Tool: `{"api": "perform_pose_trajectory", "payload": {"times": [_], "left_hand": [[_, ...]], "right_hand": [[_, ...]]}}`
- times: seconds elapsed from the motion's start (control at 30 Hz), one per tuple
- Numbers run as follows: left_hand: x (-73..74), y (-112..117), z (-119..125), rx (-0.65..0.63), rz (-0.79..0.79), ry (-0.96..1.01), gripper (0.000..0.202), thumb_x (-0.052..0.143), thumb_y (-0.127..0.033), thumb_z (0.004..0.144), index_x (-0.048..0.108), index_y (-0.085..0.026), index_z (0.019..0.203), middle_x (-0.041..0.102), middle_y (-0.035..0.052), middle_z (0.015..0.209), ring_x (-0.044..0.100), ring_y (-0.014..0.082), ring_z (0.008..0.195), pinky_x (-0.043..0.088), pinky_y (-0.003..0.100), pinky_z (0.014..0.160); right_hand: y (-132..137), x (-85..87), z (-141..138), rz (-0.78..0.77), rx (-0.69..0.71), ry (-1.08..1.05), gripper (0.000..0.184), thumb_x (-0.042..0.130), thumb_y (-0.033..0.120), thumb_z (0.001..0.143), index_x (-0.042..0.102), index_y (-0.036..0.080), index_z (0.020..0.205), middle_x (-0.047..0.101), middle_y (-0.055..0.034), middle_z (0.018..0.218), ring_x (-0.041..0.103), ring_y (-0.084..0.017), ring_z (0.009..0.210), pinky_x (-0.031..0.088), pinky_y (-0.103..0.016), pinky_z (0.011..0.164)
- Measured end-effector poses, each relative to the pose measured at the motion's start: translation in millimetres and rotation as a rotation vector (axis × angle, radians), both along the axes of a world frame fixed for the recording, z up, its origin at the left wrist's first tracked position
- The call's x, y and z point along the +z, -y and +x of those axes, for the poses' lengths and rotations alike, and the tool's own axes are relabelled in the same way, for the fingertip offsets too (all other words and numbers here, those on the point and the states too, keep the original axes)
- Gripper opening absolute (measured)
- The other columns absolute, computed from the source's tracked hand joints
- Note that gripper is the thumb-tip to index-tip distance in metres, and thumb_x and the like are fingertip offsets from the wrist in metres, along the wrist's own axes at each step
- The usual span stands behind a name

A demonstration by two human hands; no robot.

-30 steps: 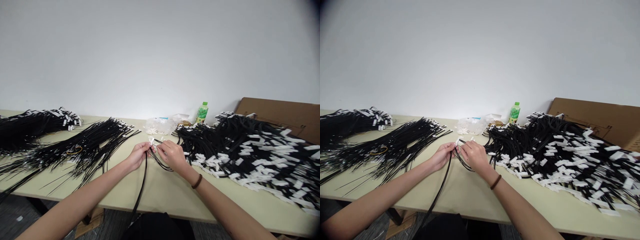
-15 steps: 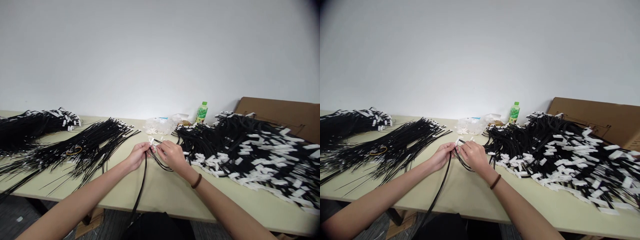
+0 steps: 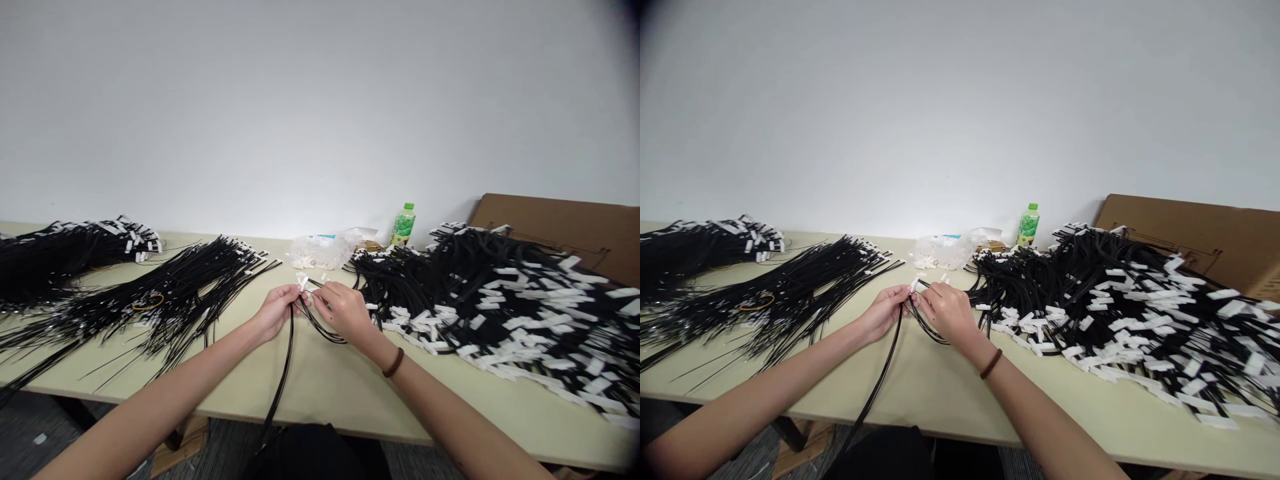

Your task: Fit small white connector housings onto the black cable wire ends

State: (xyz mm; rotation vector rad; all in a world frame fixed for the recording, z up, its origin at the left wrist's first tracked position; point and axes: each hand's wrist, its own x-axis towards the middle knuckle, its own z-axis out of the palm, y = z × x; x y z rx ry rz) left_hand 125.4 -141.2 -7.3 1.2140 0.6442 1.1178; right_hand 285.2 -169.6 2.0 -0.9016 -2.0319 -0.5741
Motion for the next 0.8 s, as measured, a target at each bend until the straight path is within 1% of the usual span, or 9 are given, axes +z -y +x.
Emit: {"api": "perform_pose_trajectory", "payload": {"times": [0.13,0.3,0.8], "left_hand": [[-0.4,-0.1,-0.1,0.006,-0.011,-0.004,0.022,0.063,-0.031,0.07,0.059,-0.01,0.067,0.058,0.0042,0.064,0.049,0.0093,0.056,0.034,0.019,0.048],[-1.0,-0.6,-0.2,-0.001,0.004,-0.01,0.023,0.062,-0.033,0.071,0.059,-0.01,0.067,0.058,0.0038,0.064,0.049,0.0092,0.057,0.034,0.019,0.048],[-2.0,-0.7,-0.4,-0.003,0.006,-0.015,0.022,0.061,-0.033,0.072,0.058,-0.011,0.067,0.059,0.0035,0.064,0.049,0.0092,0.057,0.033,0.019,0.048]], "right_hand": [[-0.3,-0.2,-0.2,0.008,-0.007,0.0,0.026,0.042,0.021,0.088,0.056,0.016,0.067,0.052,-0.0017,0.062,0.048,-0.012,0.06,0.029,-0.023,0.057],[-0.1,-0.7,-0.3,-0.025,0.003,0.007,0.024,0.042,0.02,0.088,0.058,0.016,0.07,0.053,-0.002,0.064,0.049,-0.012,0.062,0.031,-0.023,0.059],[1.6,0.1,-0.8,-0.05,0.004,0.001,0.026,0.041,0.021,0.088,0.057,0.015,0.069,0.054,-0.002,0.065,0.05,-0.012,0.062,0.03,-0.023,0.059]]}}
